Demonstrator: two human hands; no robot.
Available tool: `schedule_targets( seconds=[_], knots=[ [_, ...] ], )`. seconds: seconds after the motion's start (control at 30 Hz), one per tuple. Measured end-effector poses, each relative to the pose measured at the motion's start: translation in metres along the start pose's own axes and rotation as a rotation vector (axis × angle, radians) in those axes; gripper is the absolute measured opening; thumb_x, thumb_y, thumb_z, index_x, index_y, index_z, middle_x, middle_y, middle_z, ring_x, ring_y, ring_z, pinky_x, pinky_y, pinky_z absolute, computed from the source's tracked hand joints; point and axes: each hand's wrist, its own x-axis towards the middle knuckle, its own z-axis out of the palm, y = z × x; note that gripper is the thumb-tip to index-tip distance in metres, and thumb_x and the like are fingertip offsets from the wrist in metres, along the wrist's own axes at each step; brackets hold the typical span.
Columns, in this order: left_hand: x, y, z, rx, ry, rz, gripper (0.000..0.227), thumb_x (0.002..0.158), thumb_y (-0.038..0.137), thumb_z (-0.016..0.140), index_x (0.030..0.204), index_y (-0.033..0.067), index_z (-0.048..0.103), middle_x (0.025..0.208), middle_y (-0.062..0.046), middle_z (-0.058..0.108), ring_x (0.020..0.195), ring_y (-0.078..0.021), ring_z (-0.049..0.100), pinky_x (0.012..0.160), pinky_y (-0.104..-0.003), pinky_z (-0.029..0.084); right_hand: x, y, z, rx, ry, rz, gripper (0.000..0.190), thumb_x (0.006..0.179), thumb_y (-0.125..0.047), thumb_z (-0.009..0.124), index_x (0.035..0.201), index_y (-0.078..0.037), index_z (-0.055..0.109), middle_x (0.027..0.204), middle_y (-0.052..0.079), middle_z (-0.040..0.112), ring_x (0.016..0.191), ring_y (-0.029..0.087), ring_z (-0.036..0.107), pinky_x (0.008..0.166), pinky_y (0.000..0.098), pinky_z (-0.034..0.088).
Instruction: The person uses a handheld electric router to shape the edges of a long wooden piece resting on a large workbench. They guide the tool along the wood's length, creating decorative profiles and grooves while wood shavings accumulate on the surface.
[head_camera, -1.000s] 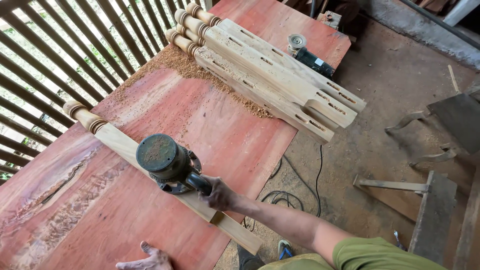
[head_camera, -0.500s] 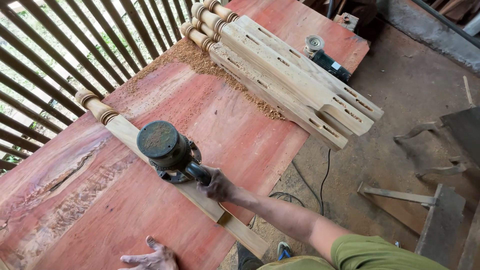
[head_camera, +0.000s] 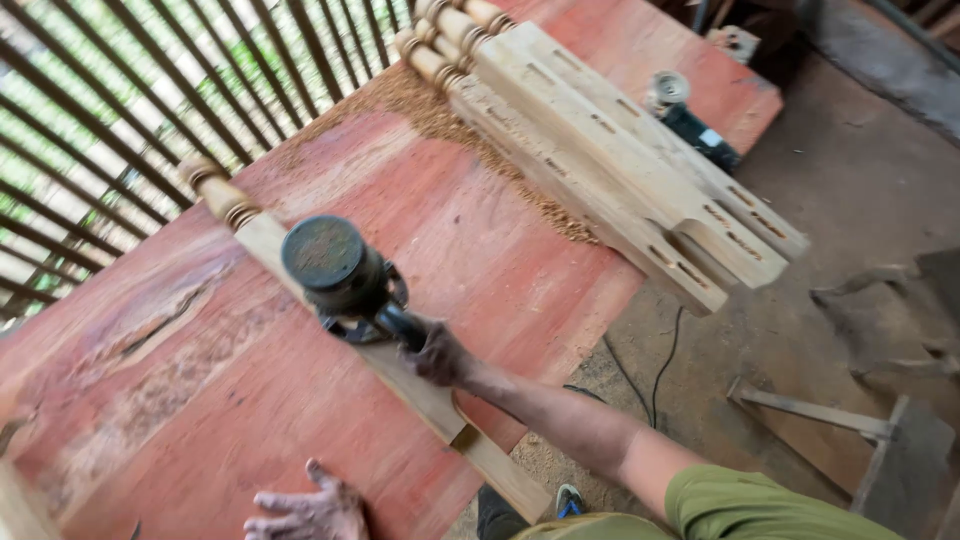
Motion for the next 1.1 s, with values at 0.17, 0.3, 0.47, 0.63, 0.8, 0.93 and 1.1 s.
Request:
schedule_targets(
  seconds=[0.17, 0.3, 0.47, 0.63, 0.8, 0.93, 1.1],
  knots=[
    [0.003, 0.004, -0.005, 0.220, -0.040, -0.048, 0.088, 0.109, 0.070, 0.036, 0.147, -0.0077, 0.055, 0.145, -0.046, 0.047, 0.137, -0.0600, 0.042, 0.112, -0.069, 0.026, 0.020, 0.014, -0.004, -0.038, -0.051, -0.069, 0.024, 0.087, -0.011, 0.067, 0.111, -0.009, 0.069, 0.085, -0.002, 0.066, 0.074, 0.008, 0.055, 0.063, 0.0269, 0.048],
    [0.007, 0.008, -0.012, 0.220, -0.089, -0.065, 0.090, 0.105, 0.072, 0.034, 0.149, -0.0048, 0.052, 0.145, -0.043, 0.049, 0.139, -0.0583, 0.041, 0.115, -0.067, 0.024, 0.025, -0.016, -0.001, 0.000, -0.056, -0.048, 0.030, 0.084, -0.009, 0.064, 0.114, -0.007, 0.065, 0.083, -0.001, 0.059, 0.072, 0.009, 0.050, 0.062, 0.0269, 0.045],
    [0.008, 0.010, -0.014, 0.205, -0.088, -0.050, 0.087, 0.105, 0.068, 0.037, 0.150, -0.0053, 0.047, 0.146, -0.044, 0.045, 0.137, -0.0609, 0.040, 0.113, -0.070, 0.026, 0.034, -0.040, 0.004, -0.066, -0.071, -0.111, 0.032, 0.085, -0.009, 0.062, 0.116, -0.004, 0.067, 0.088, 0.000, 0.061, 0.077, 0.011, 0.053, 0.067, 0.0270, 0.047],
    [0.010, 0.011, -0.018, 0.237, -0.059, -0.032, 0.086, 0.105, 0.068, 0.035, 0.149, -0.0048, 0.048, 0.145, -0.043, 0.047, 0.136, -0.0601, 0.043, 0.113, -0.069, 0.029, 0.044, -0.044, 0.010, -0.065, -0.071, -0.141, 0.016, 0.085, -0.005, 0.059, 0.100, -0.007, 0.062, 0.085, 0.000, 0.056, 0.076, 0.012, 0.051, 0.067, 0.0272, 0.044],
    [0.013, 0.016, -0.024, 0.233, -0.062, -0.022, 0.087, 0.106, 0.068, 0.035, 0.148, -0.0063, 0.050, 0.144, -0.043, 0.049, 0.135, -0.0602, 0.044, 0.113, -0.069, 0.029, 0.057, -0.039, 0.018, -0.015, -0.058, -0.057, 0.009, 0.085, -0.007, 0.061, 0.093, -0.011, 0.061, 0.080, -0.003, 0.055, 0.070, 0.008, 0.050, 0.062, 0.0243, 0.043],
    [0.011, 0.011, -0.019, 0.251, -0.068, -0.024, 0.088, 0.105, 0.069, 0.033, 0.150, -0.0054, 0.049, 0.145, -0.043, 0.049, 0.137, -0.0596, 0.043, 0.113, -0.068, 0.029, 0.067, -0.036, 0.023, -0.029, -0.061, -0.105, 0.009, 0.084, -0.007, 0.060, 0.093, -0.011, 0.059, 0.081, -0.002, 0.054, 0.071, 0.009, 0.049, 0.063, 0.0250, 0.043],
    [0.012, 0.013, -0.022, 0.214, -0.093, -0.039, 0.088, 0.105, 0.068, 0.035, 0.150, -0.0065, 0.048, 0.146, -0.045, 0.046, 0.138, -0.0611, 0.041, 0.115, -0.069, 0.025, 0.079, -0.039, 0.028, -0.055, -0.064, -0.114, 0.010, 0.084, -0.009, 0.060, 0.094, -0.010, 0.059, 0.081, -0.002, 0.051, 0.072, 0.010, 0.047, 0.064, 0.0257, 0.041]
  ],
)
